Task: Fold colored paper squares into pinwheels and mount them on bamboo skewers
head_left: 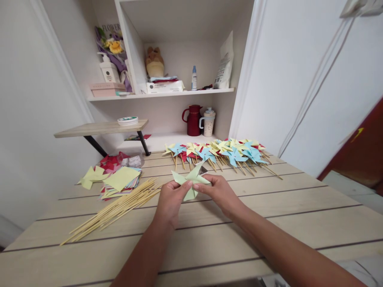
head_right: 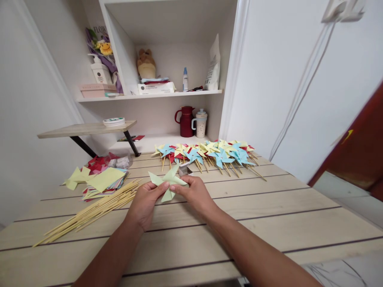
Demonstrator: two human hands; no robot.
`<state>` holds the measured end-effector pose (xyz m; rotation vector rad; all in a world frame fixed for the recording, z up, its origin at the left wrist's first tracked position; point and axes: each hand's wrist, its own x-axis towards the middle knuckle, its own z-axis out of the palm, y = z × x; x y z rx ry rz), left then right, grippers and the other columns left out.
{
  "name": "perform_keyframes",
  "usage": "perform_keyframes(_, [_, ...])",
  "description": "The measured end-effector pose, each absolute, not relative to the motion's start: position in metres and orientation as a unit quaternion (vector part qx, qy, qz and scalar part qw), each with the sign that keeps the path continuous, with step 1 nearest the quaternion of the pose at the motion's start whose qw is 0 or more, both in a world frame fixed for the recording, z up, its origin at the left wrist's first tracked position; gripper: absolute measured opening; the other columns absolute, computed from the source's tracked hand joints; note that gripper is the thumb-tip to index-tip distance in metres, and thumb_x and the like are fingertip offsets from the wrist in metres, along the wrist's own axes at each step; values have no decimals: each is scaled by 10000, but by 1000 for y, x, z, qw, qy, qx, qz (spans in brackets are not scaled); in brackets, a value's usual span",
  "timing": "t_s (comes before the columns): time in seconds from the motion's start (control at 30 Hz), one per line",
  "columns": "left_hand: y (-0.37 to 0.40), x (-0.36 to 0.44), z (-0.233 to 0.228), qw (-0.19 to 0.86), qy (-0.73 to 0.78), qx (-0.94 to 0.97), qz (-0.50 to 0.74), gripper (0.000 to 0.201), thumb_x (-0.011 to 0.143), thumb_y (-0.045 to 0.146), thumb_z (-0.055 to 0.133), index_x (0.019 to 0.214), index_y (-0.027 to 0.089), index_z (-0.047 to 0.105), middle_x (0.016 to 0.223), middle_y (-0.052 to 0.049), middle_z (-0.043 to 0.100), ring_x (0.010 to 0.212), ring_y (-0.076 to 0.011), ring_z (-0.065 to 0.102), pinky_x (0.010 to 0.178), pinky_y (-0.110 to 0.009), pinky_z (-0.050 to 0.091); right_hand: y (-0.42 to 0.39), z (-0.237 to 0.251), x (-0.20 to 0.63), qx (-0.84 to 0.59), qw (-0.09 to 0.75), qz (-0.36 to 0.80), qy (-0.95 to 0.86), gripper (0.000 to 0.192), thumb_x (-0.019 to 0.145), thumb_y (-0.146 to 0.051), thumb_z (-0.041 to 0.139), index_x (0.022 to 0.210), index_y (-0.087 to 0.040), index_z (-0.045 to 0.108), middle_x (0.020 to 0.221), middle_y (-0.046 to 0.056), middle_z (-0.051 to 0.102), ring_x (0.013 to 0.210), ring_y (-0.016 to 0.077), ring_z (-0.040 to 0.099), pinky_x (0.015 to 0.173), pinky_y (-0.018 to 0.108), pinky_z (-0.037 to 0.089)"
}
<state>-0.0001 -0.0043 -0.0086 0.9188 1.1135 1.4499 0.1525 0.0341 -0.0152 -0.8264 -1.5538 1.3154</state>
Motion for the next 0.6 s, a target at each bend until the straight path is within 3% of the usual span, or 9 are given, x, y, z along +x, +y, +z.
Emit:
perform_keyframes(0.37, [-2,0,-15,514,480,391,593,368,615,380,856,865,126,765,861,-92,760,751,-179,654,731,-287,478,35,-18,153,-339,459,538,-621,217,717,-363,764,812,-169,739,749,8,662,706,157,548,688,289,401])
perform_keyframes(0.6, [-4,-7,-8,540,452,446,553,539,634,325,844,1128,163,701,1101,-114,719,924,-221,654,825,-319,475,37,-15,157,-340,456,465,-678,199,732,-378,747,715,-185,702,747,5,640,746,175,555,703,290,399])
